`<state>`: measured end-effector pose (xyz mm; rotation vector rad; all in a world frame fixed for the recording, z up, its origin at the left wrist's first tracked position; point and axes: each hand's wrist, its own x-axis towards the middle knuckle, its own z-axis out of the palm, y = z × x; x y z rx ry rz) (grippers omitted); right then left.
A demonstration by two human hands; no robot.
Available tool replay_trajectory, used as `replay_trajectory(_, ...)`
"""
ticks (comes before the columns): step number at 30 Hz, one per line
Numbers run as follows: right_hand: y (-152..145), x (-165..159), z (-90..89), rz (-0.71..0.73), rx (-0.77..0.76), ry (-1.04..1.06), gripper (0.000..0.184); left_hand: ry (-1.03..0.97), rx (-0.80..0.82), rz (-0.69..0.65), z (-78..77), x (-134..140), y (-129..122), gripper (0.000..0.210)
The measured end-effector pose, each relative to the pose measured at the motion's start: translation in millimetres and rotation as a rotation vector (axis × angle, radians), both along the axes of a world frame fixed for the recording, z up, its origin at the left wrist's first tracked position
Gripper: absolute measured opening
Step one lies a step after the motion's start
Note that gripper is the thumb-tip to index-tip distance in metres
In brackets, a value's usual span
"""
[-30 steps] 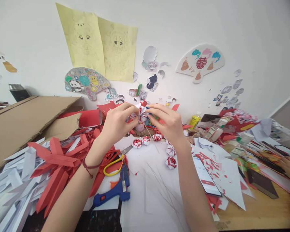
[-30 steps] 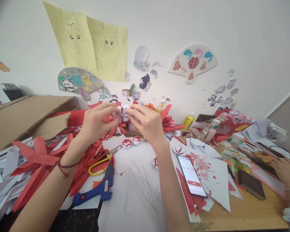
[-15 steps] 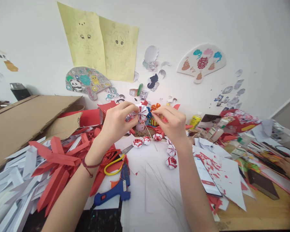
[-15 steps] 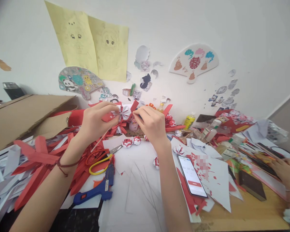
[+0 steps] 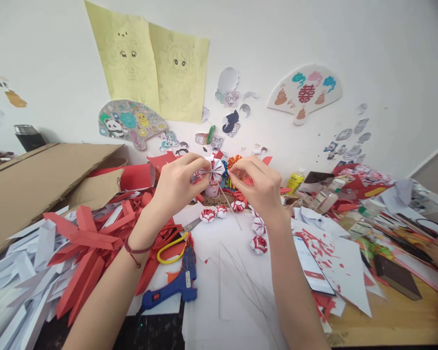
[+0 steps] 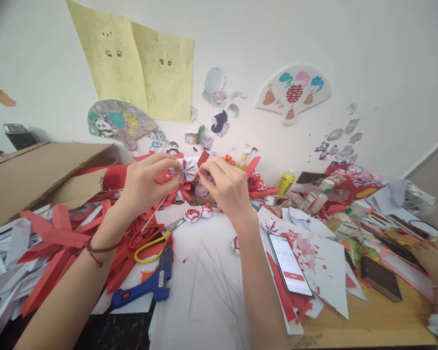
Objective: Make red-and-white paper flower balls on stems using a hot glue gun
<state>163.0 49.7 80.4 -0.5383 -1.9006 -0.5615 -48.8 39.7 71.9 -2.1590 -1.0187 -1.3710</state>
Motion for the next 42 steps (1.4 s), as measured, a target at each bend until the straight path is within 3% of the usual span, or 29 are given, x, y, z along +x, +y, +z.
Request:
replay_trajectory(29, -5.8, 1.6, 0.3, 0.098, -0.088, -0.002, 0.014, 0.022, 0.013, 0.004, -1.7, 0.4, 0.1, 0.010)
replay_trajectory(42, -5.3, 2.5, -0.2, 0.108, -0.017, -0.003, 0.009, 0.013, 0.039, 0.007, -2.3, 1.1, 1.5, 0.011)
